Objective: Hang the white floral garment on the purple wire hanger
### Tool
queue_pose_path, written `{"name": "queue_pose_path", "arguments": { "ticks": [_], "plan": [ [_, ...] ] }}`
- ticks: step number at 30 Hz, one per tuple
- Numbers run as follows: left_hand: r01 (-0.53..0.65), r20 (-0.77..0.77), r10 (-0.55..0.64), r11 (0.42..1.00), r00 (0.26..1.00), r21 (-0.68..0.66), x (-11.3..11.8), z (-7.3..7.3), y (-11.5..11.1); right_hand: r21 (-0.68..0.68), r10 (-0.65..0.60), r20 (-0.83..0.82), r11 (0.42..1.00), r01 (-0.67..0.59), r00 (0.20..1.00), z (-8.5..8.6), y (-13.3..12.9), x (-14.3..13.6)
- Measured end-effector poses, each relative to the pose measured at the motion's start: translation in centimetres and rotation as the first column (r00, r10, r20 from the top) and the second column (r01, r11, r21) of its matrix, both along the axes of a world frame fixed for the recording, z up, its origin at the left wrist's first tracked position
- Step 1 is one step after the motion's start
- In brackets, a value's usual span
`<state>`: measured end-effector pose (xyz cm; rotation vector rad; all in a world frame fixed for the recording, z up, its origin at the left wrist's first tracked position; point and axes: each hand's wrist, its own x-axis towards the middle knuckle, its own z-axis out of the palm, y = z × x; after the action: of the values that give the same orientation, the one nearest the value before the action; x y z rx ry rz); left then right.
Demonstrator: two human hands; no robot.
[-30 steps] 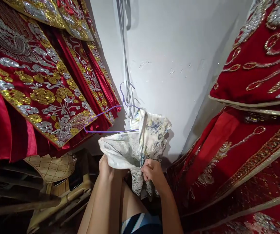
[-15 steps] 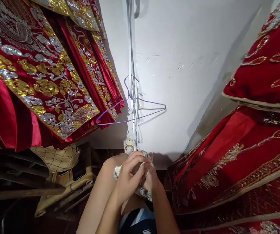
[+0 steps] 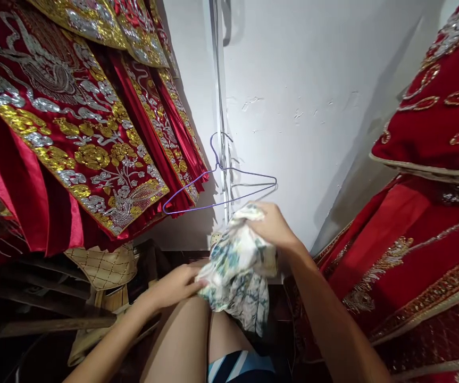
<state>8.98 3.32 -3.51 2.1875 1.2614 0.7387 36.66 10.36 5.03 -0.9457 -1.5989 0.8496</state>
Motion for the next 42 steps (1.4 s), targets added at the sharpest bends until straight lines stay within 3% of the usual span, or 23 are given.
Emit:
{"name": "queue_pose_path", "arguments": {
  "ticks": [2,3,7,11,13,17,19,22,26,29,32,33,34,36,38,40,42],
  "plan": [
    [0.025,-0.217,-0.03,0.999,0.976,-0.022,-2.6,1.0,0.8,0.176,-0.106,-0.085,0.977,0.119,0.991,0.0,2.9,-0.7],
    [-0.003,-0.303,0.006,1.0,0.953,0.01,-3.8,1.8,1.1,0.196,-0.114,-0.107,0.971,0.133,0.988,-0.4,4.3,-1.3],
    [-0.186,-0.477,0.289,0.95,0.83,0.252,-7.2,5.2,2.1,0.055,-0.058,0.003,0.997,0.057,0.998,-2.8,8.4,-3.3],
    [-0.33,-0.549,0.477,0.877,0.687,0.349,-8.0,5.6,2.3,0.048,-0.206,0.127,0.978,0.202,0.97,-4.7,8.0,-3.2],
    [-0.356,-0.495,0.51,0.856,0.703,0.375,-7.8,5.0,2.5,0.065,-0.262,0.122,0.965,0.255,0.957,-4.8,6.6,-2.3],
    [-0.366,-0.228,0.506,0.809,0.832,0.459,-7.1,4.9,3.6,0.08,-0.253,0.109,0.966,0.245,0.961,-4.0,4.3,-0.3],
    [-0.339,-0.099,0.438,0.802,0.893,0.492,-6.0,5.9,4.1,0.059,-0.235,0.108,0.972,0.229,0.966,-3.6,3.7,0.0],
    [-0.251,0.028,0.27,0.847,0.963,0.469,-3.6,8.1,4.8,0.018,-0.187,0.083,0.982,0.186,0.979,-3.5,2.9,-0.5],
    [-0.242,0.222,0.155,0.859,0.963,0.452,-0.6,10.1,6.1,0.024,-0.109,0.041,0.994,0.108,0.993,-3.7,1.9,-1.5],
    [-0.32,0.386,0.164,0.866,0.908,0.385,-0.2,10.4,7.4,0.156,-0.162,-0.003,0.975,0.161,0.987,-3.1,2.0,-0.4],
    [-0.291,0.413,0.154,0.911,0.898,0.293,-0.7,10.9,8.3,0.291,-0.417,-0.151,0.848,0.443,0.896,-1.8,3.7,2.6],
    [-0.256,0.407,0.13,0.928,0.904,0.272,-0.9,11.2,8.5,0.298,-0.48,-0.166,0.808,0.508,0.861,-1.2,4.5,3.8],
    [-0.215,0.408,0.101,0.946,0.907,0.244,-1.2,11.6,8.6,0.29,-0.504,-0.127,0.805,0.518,0.854,-0.6,5.3,5.0],
    [-0.139,0.43,0.067,0.981,0.9,0.137,-1.9,12.5,8.6,0.223,-0.416,0.054,0.891,0.396,0.908,0.8,6.5,7.2],
    [-0.062,0.465,0.089,0.995,0.881,-0.073,-3.1,13.4,8.5,0.07,-0.231,0.228,0.973,0.221,0.946,2.6,6.6,8.9],
    [0.034,0.519,0.126,0.957,0.845,-0.287,-4.5,14.0,8.4,-0.111,-0.032,0.326,0.991,0.072,0.945,4.4,5.8,10.3],
    [0.076,0.632,0.16,0.942,0.758,-0.328,-5.7,14.2,8.6,-0.259,0.126,0.334,0.965,-0.038,0.934,6.0,4.7,11.3]
  ]
}}
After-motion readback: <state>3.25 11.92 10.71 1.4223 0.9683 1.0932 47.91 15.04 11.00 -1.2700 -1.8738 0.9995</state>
